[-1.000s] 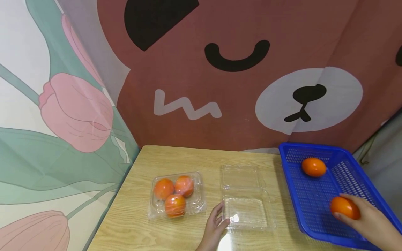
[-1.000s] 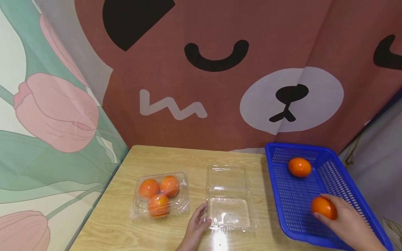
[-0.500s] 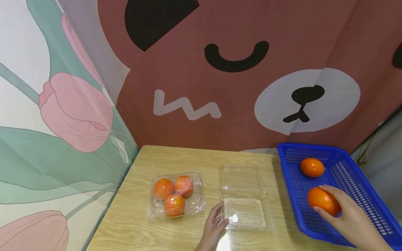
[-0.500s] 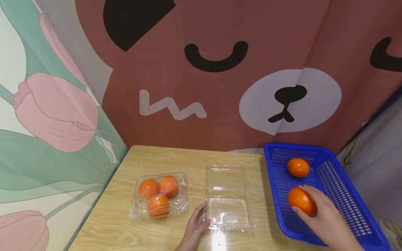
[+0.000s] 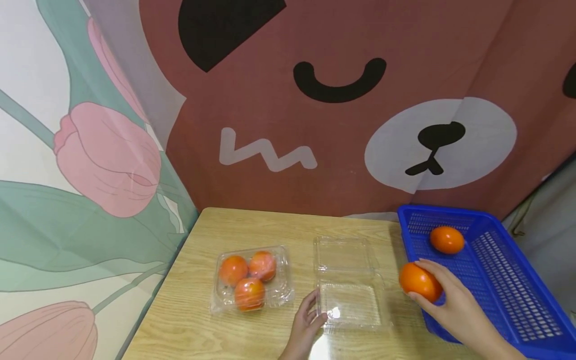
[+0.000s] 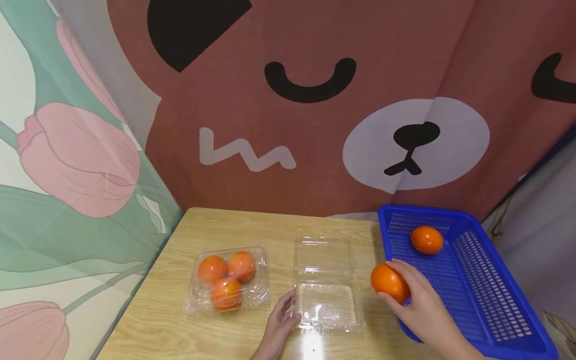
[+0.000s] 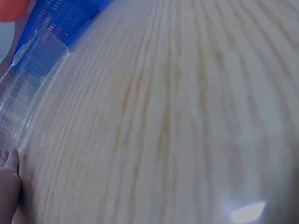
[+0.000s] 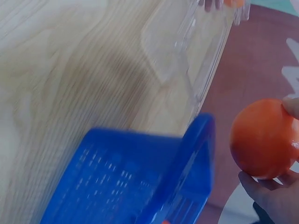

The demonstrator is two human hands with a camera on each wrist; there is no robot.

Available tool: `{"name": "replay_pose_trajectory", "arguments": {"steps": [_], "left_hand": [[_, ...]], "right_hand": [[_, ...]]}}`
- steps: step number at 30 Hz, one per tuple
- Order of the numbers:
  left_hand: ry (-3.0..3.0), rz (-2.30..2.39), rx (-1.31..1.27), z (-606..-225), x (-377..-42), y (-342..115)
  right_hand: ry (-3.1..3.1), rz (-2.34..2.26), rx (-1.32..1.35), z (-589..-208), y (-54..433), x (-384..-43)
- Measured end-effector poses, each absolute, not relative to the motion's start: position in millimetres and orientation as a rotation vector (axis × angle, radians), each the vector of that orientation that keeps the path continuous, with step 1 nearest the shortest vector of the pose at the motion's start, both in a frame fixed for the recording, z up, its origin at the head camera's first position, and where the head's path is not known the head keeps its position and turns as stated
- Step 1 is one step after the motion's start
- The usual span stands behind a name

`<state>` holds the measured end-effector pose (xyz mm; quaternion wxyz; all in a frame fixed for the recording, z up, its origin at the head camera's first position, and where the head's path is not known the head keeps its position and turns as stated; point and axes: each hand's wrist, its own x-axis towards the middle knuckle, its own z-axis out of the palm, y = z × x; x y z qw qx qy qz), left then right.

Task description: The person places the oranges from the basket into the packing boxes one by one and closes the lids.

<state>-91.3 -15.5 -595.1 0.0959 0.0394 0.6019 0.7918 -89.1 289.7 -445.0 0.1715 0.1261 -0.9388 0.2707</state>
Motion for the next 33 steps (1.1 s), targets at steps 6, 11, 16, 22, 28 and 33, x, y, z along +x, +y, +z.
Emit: {"name": "replay_pose_trajectory", "arguments": {"steps": [6,11,16,22,28,33], "left_hand": [[1.767,2.355,0.102,-595.8,-91.2,-15.5],[1.766,2.360,0.101,-597.1,-90.9,-16.0],[1.751,2.361,0.075,-596.1,-91.1,-15.4],[1.754,2.361,0.069,-595.8,-91.6,-15.2],[1.779,2.344,0.095,-595.1,-92.4,-15.5],[1.765,2.336,0.081,-595.5,-92.9,-14.9]], "right_hand": [[-2.594,0.796,0.461,-450.6,265.1,-94.9],[-2.550,0.817,0.499,-458.7,246.0,-98.2],[-2.531,0.849,0.517,-466.7,230.0,-99.6],[-2.568,0.950,0.502,-475.2,209.7,-99.2],[-2.560,1.024,0.511,-481.3,191.3,-100.7],[-2.569,1.052,0.481,-488.6,180.0,-102.6]]}}
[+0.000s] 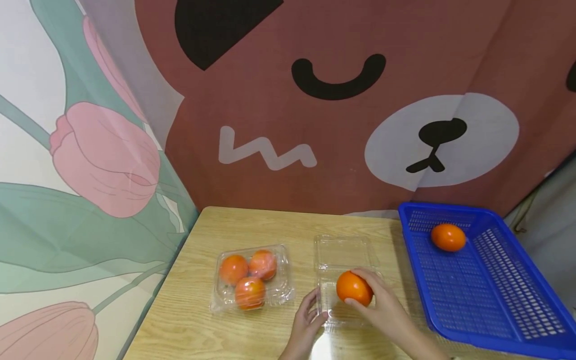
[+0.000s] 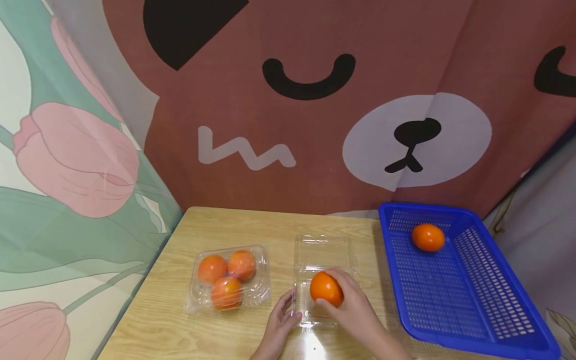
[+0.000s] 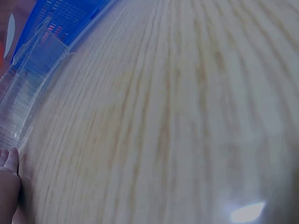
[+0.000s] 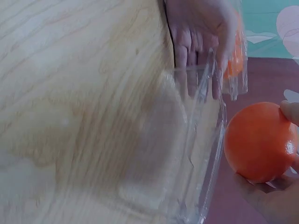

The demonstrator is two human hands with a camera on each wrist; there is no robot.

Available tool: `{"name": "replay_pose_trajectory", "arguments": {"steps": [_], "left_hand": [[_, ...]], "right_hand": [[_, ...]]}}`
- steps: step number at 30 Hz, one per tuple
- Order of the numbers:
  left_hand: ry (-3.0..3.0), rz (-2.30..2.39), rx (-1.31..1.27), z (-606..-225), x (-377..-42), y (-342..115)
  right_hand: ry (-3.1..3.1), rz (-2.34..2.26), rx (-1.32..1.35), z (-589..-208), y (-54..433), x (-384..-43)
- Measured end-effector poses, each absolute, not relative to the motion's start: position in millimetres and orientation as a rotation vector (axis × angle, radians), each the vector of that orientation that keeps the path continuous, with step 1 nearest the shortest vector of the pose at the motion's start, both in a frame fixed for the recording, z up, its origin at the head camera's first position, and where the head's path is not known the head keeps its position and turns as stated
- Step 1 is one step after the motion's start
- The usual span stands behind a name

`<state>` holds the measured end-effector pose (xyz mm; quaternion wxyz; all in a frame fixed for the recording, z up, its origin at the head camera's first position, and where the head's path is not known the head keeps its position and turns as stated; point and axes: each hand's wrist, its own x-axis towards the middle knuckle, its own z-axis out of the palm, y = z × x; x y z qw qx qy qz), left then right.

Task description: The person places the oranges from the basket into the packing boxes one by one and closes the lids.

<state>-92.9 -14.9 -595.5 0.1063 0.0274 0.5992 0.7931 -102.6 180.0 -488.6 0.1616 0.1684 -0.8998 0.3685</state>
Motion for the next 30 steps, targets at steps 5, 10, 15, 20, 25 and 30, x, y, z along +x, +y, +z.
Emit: {"name": "replay_pose_trajectory", "arguments": {"steps": [5,10,15,20,25,30], "left_hand": [[1.769,2.334,0.088,-594.1,-92.8,-15.5],[1.777,2.319,0.085,-593.7,-92.8,-16.2],[1.807,2.295,0.111,-593.2,-92.1,-17.3],[1.802,2.305,0.189,-593.7,-92.1,-19.4],[1.802,2.304,0.254,-595.7,-93.5,-21.7],[1.795,2.312,0.323,-597.0,-94.3,-23.5]], "right_hand": [[-2.639,1.166,0.406,-497.2,170.7,-103.1],[-2.712,1.252,0.303,-507.5,163.4,-105.0],[-2.747,1.295,0.229,-517.5,158.9,-106.8],[-2.802,1.332,0.201,-524.8,157.1,-107.7],[-2.846,1.337,0.231,-528.6,155.5,-109.1],[-2.868,1.344,0.249,-529.8,154.1,-111.0]]}}
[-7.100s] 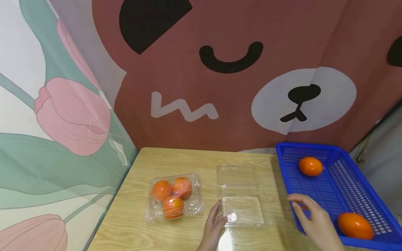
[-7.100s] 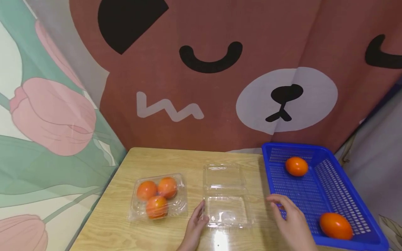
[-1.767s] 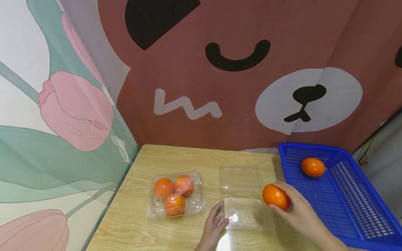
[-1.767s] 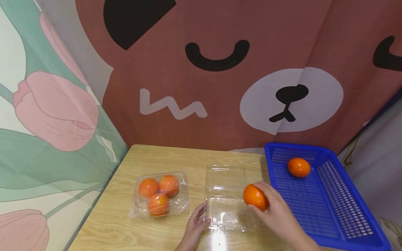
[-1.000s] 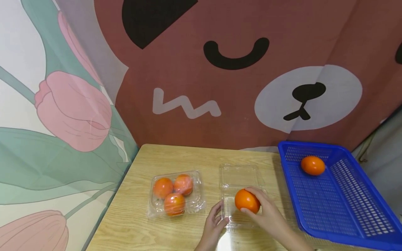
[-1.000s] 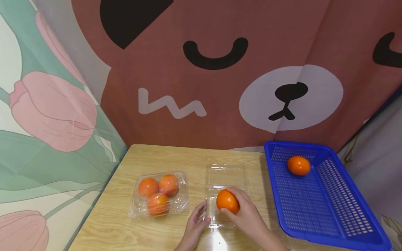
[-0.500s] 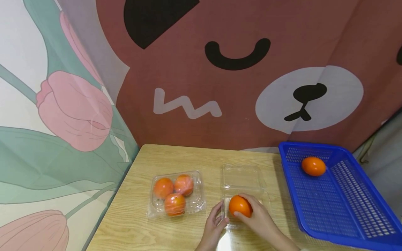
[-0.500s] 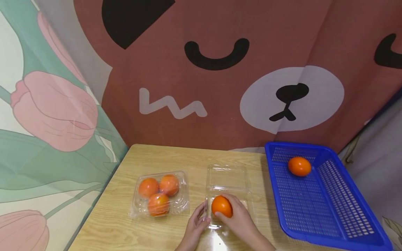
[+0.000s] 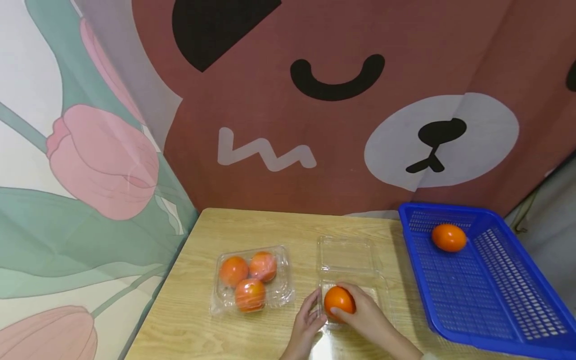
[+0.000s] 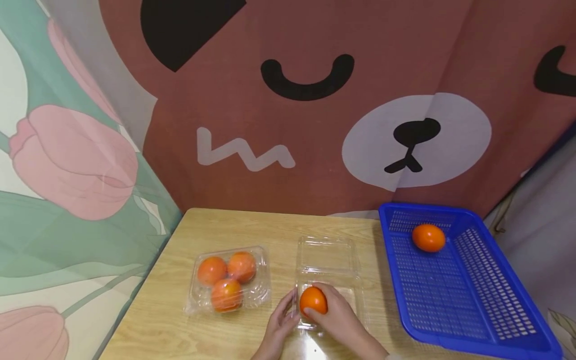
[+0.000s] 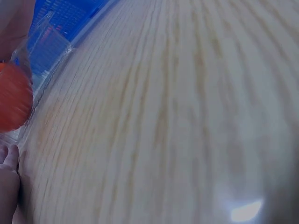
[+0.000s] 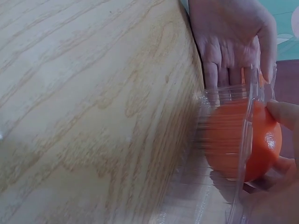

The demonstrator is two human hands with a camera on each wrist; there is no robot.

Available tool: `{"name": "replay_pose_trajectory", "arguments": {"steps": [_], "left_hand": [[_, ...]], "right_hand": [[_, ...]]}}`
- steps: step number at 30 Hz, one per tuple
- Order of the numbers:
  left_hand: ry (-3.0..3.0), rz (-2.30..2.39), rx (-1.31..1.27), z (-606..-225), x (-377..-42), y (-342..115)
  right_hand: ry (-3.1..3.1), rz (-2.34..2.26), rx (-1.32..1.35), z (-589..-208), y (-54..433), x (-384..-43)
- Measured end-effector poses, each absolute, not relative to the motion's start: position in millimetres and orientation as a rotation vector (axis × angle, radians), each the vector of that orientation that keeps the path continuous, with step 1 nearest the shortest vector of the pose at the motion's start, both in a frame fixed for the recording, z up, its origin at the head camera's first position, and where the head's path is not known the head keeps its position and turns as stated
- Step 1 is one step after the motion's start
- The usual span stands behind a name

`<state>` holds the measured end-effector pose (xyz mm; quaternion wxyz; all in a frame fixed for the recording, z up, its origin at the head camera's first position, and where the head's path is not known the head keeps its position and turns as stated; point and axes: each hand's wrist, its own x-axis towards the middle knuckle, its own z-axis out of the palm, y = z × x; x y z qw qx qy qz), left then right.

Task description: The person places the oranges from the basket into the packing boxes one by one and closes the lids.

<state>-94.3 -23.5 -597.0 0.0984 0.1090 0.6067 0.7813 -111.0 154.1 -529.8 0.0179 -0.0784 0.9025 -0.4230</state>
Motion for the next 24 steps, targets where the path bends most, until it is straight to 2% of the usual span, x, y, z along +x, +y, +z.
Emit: {"name": "replay_pose_trajectory", "arguments": {"steps": [24], "left_hand": [[1.771,2.310,0.283,-595.6,-93.5,-22.0]], "right_hand": [[2.698,-1.273,-0.356,-525.8,154.7,-110.4]]}}
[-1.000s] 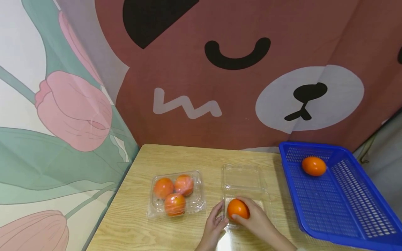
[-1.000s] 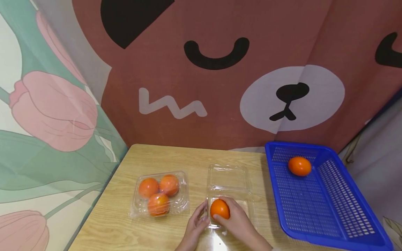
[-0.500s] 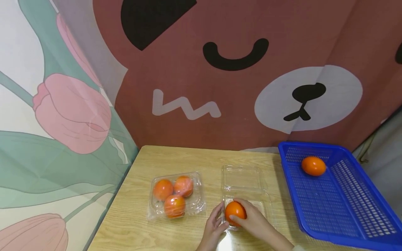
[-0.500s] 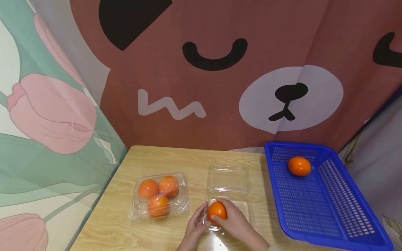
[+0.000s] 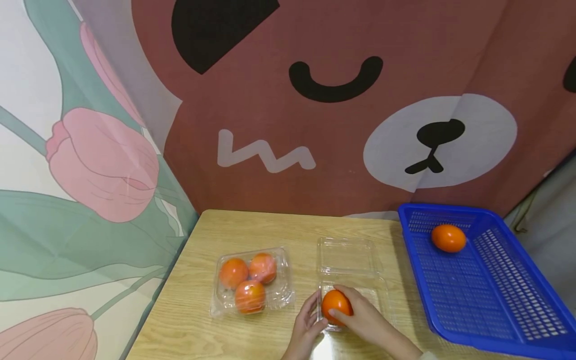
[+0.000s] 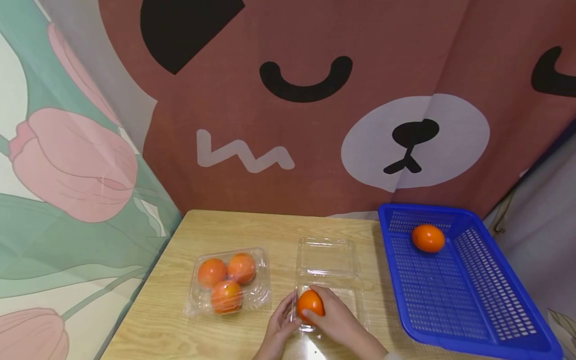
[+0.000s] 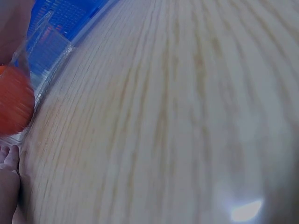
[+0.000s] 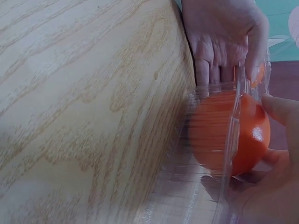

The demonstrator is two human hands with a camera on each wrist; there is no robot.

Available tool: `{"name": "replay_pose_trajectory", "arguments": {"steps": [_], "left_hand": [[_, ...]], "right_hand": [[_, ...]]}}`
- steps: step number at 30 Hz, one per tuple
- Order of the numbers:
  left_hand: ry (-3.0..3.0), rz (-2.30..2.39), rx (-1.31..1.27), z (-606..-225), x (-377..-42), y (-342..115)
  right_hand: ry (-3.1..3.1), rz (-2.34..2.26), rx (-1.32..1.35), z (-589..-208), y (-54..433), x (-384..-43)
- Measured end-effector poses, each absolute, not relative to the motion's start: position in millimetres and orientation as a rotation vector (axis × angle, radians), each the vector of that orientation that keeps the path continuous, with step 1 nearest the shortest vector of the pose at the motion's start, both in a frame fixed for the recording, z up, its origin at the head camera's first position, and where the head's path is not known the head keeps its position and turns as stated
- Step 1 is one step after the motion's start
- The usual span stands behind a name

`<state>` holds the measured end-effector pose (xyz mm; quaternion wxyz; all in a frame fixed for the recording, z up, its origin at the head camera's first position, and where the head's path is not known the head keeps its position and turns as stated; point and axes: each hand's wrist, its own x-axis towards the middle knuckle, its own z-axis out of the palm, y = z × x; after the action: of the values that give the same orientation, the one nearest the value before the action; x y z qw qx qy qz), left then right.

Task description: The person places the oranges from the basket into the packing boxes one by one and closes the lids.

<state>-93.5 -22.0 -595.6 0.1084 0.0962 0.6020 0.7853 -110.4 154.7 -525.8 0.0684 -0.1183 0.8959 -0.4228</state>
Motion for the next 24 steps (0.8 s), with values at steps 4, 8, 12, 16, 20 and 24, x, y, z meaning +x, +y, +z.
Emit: {"name": "replay_pose_trajectory", "arguments": {"steps": [4,8,12,16,20,24], "left_hand": [[1.786,2.304,0.296,-596.8,-94.0,-22.2],[1.779,2.316,0.307,-598.1,-94.4,-22.4],[1.754,2.339,0.313,-598.3,-94.5,-22.5],[1.764,2.337,0.320,-597.8,-94.4,-22.5],[1.787,2.320,0.326,-598.0,-94.0,-22.0],[1.788,2.317,0.314,-598.5,-93.8,-21.4]], "right_hand": [[2.712,-1.248,-0.368,-524.3,155.2,-109.9],[2.758,-1.215,-0.375,-520.2,154.8,-109.3],[2.797,-1.204,-0.372,-513.0,155.3,-108.7],[2.806,-1.200,-0.383,-507.1,158.7,-109.2],[2.802,-1.209,-0.364,-502.4,164.7,-110.3],[2.807,-1.222,-0.357,-496.3,171.4,-112.2]]}}
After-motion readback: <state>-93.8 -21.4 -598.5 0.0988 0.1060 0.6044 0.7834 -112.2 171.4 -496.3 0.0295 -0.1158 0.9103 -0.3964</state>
